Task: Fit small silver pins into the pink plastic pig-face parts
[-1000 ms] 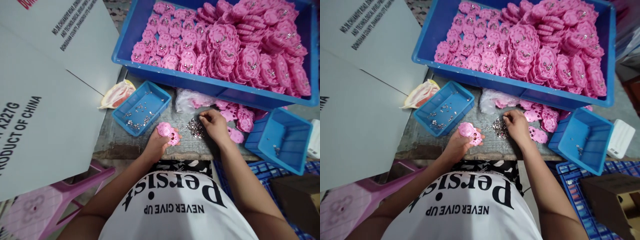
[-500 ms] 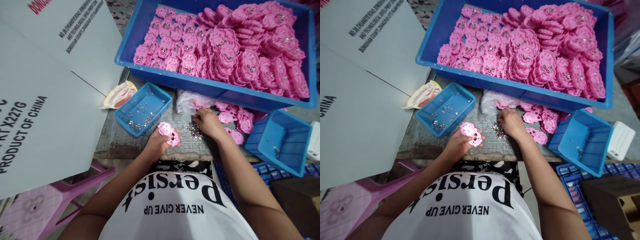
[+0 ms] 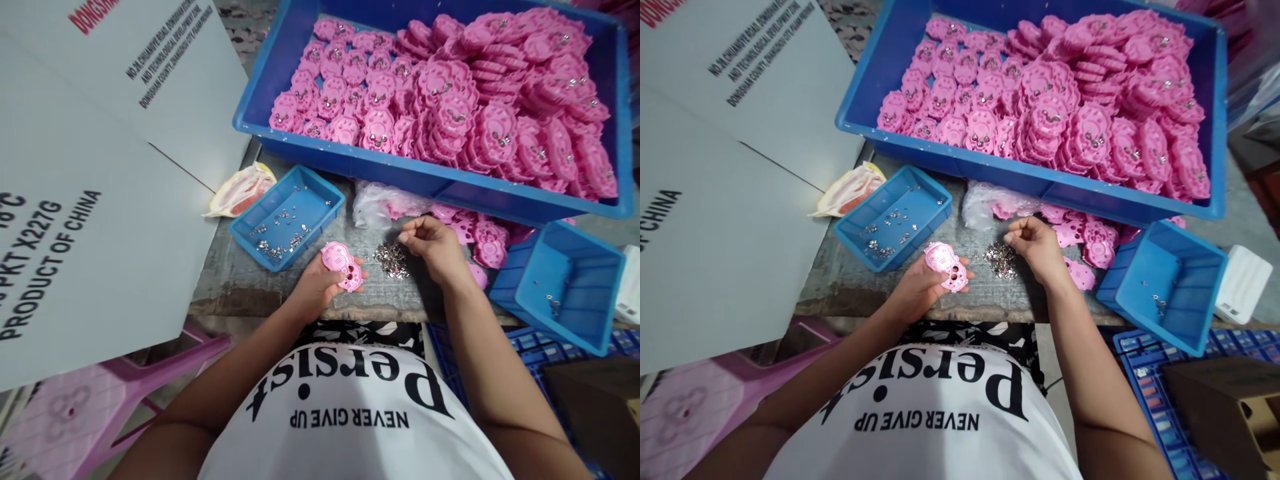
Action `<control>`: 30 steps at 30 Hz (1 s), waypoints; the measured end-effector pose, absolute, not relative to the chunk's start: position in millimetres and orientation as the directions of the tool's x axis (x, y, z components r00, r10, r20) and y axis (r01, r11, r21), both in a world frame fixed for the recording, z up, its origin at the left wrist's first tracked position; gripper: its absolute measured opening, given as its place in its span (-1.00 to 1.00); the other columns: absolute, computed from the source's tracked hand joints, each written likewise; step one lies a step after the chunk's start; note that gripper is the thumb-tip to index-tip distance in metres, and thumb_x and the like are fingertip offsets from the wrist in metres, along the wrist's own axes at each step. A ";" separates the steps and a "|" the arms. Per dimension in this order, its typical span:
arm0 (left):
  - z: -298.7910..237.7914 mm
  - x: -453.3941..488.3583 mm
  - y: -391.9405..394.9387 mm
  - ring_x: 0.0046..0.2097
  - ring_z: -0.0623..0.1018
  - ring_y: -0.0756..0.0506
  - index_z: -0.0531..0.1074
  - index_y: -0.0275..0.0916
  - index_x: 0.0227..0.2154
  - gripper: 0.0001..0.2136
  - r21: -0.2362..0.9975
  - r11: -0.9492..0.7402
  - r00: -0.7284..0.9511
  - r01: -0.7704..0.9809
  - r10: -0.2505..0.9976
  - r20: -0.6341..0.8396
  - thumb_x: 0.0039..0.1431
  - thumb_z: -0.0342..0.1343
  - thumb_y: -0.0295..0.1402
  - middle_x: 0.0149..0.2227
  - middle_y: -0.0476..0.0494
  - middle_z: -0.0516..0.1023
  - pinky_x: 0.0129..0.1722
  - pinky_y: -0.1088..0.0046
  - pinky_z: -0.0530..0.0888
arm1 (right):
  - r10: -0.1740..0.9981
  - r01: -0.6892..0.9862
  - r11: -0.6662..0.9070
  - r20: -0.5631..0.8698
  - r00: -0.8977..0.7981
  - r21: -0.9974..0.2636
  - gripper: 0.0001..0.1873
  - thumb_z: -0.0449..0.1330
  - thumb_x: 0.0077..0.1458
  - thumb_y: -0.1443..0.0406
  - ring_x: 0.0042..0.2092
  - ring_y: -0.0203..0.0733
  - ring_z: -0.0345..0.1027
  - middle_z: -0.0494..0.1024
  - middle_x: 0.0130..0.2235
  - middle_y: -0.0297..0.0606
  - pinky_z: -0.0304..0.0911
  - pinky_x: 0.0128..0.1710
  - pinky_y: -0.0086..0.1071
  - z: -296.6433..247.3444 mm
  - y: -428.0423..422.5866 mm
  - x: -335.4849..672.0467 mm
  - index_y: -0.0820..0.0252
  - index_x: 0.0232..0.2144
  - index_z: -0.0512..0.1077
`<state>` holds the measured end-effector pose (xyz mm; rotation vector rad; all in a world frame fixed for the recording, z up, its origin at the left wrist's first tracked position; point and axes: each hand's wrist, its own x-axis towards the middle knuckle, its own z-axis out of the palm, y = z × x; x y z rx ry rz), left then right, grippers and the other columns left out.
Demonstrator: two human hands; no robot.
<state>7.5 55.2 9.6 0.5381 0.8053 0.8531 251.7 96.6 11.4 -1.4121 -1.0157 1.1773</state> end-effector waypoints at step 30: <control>31.8 50.0 55.1 0.33 0.43 -0.25 0.21 -0.05 0.32 -0.42 0.648 0.378 0.263 -0.661 0.926 -0.271 0.23 0.11 -0.37 0.22 -0.21 0.51 0.32 0.02 0.36 | 0.956 -0.164 -0.061 -0.105 0.275 -0.985 -0.79 0.50 -0.12 0.16 0.04 0.01 0.38 0.53 -0.12 -0.17 0.24 0.17 -0.01 16.8 50.6 169.0 0.09 -0.56 0.58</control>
